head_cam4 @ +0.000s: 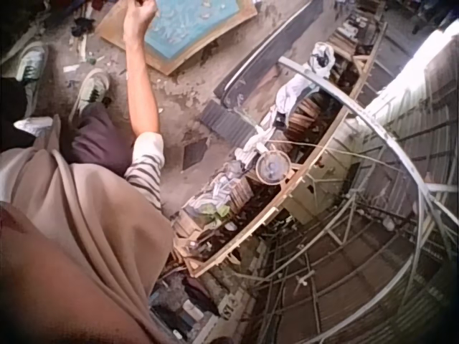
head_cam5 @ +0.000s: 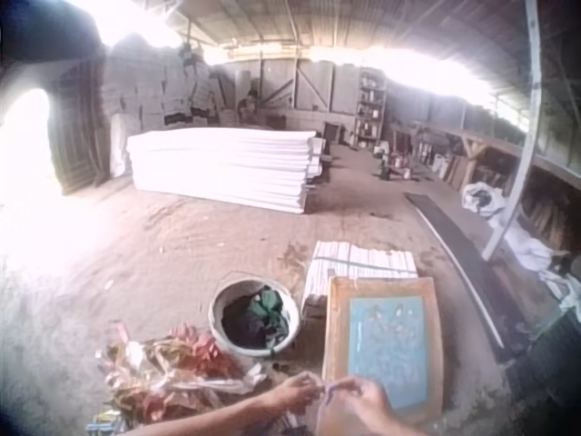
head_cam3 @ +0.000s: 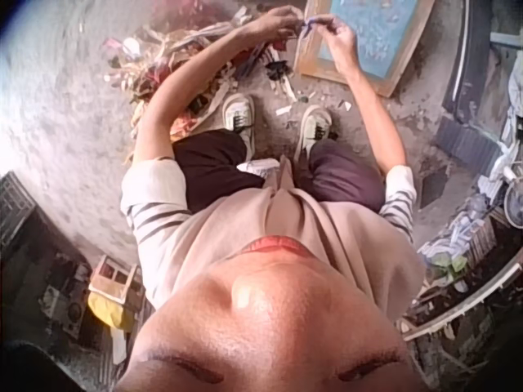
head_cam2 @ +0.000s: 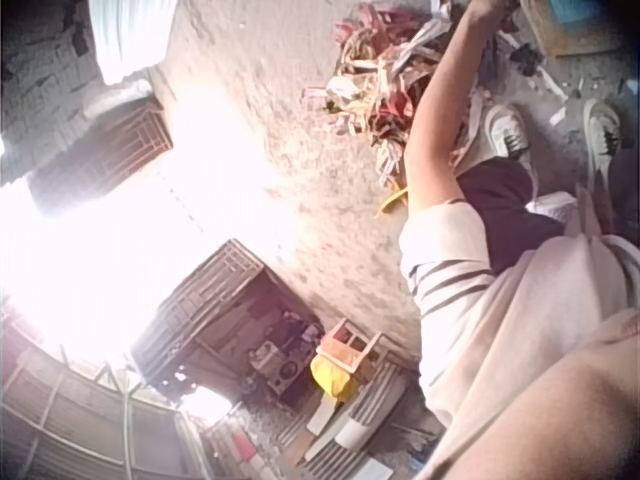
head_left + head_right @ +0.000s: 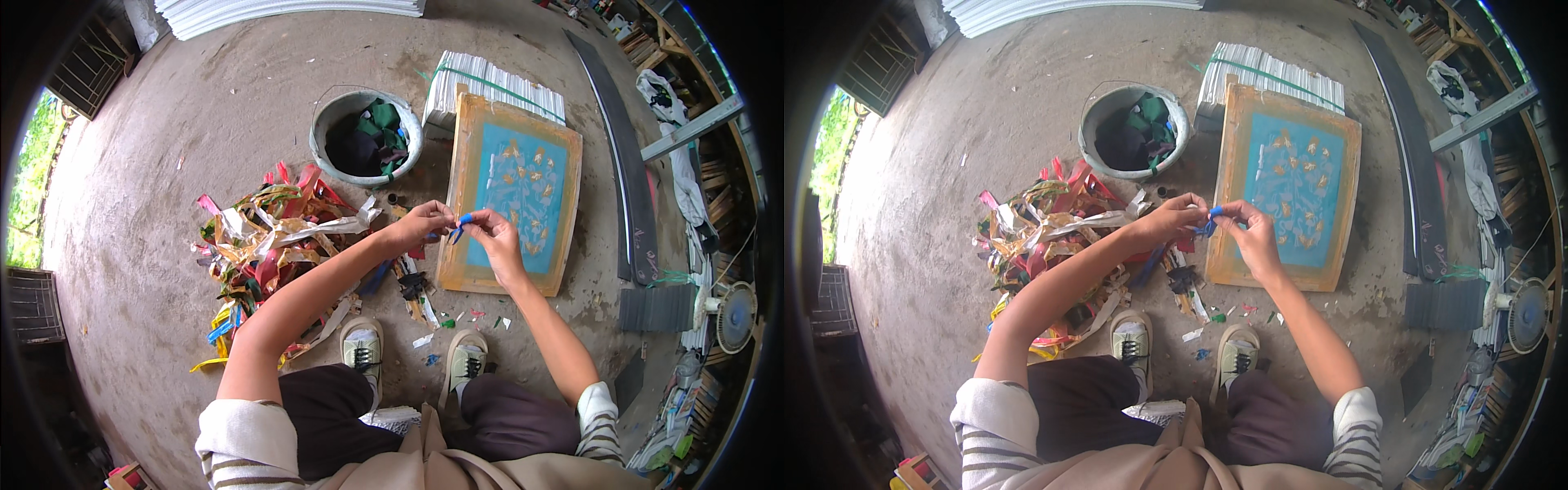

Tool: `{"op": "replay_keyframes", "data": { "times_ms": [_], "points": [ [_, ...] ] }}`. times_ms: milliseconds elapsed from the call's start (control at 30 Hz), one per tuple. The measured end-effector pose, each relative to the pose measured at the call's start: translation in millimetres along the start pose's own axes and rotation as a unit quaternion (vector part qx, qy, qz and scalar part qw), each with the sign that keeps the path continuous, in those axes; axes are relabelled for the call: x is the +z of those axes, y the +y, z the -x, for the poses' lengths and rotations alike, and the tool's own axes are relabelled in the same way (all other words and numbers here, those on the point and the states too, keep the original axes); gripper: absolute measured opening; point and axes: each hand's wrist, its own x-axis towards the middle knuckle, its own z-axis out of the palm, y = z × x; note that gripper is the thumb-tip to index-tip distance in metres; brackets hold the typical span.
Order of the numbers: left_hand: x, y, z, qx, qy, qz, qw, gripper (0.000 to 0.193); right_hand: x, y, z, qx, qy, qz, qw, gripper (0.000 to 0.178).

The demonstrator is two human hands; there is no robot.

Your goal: The person sits on the floor and applies small gold decorative stickers onto a blue board. They pick up stickers from a pile, place them on the board, and press them down with their fingers. The person occasionally adjusts the board and uses a small tool to smooth the stickers.

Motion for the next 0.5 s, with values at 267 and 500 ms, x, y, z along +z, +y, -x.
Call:
{"op": "replay_keyframes", "data": {
  "times_ms": [267,500],
  "points": [
    [-25.9,-39.2,-0.5,0.054,0.206,-0.172,0.962,0.017,-4.9,47.6,-11.1,0.006,0.047,0.042,0.998,0.017],
    [-29.4,-109.5,-7.4,0.110,0.311,-0.366,0.870,0.045,-29.0,109.0,-17.3,0.057,0.093,-0.001,0.994,0.024]
  ]
}}
